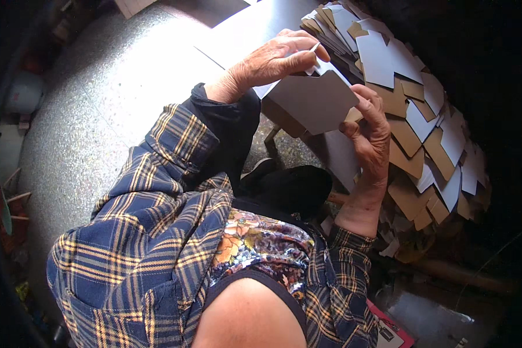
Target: The recorder is folding flat cardboard sheets into three-dimensional boxes.
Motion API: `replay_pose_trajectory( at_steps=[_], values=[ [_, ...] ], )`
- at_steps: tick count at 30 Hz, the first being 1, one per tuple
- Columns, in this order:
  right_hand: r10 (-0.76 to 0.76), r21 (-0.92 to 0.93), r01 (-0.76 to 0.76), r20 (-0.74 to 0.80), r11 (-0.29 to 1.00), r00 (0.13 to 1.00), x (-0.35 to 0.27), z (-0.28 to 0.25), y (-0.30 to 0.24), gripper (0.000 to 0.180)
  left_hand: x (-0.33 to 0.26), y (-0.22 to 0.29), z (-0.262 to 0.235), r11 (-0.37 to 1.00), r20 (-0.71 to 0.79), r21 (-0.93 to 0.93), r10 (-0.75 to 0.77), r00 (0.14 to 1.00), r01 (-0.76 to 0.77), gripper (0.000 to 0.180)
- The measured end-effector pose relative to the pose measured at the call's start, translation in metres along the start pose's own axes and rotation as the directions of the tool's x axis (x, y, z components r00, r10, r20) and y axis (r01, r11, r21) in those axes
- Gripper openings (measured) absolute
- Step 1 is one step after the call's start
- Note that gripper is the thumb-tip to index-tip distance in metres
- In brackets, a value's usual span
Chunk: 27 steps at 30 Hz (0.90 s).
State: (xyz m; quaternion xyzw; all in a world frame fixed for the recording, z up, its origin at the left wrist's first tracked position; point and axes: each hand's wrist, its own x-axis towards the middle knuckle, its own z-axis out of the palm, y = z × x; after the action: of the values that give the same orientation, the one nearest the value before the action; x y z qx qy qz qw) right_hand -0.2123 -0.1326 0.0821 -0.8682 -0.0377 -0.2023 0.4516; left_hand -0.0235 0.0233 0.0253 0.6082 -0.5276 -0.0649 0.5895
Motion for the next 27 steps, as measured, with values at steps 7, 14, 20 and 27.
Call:
replay_pose_trajectory(
  at_steps=[7,14,20,27],
  values=[
    [-0.028,-0.115,0.033,0.045,0.993,0.999,0.000,0.003,-0.002,0.045,0.001,-0.005,0.003,0.999,0.008,-0.034,-0.041,0.999,0.041,0.049],
    [-0.067,-0.118,0.072,0.045,0.990,0.997,0.000,0.004,0.007,0.045,0.000,-0.002,0.009,0.991,-0.016,0.096,-0.096,0.995,0.097,0.020],
    [0.002,0.106,0.000,-0.017,0.994,1.000,0.001,0.007,0.008,0.046,0.000,-0.001,0.007,0.986,0.044,-0.023,-0.161,0.986,0.162,0.016],
    [0.064,0.062,-0.063,-0.011,0.996,0.998,0.008,0.014,0.006,0.044,-0.001,0.009,0.000,0.995,0.053,-0.049,0.094,0.994,-0.091,0.023]
  ],
)
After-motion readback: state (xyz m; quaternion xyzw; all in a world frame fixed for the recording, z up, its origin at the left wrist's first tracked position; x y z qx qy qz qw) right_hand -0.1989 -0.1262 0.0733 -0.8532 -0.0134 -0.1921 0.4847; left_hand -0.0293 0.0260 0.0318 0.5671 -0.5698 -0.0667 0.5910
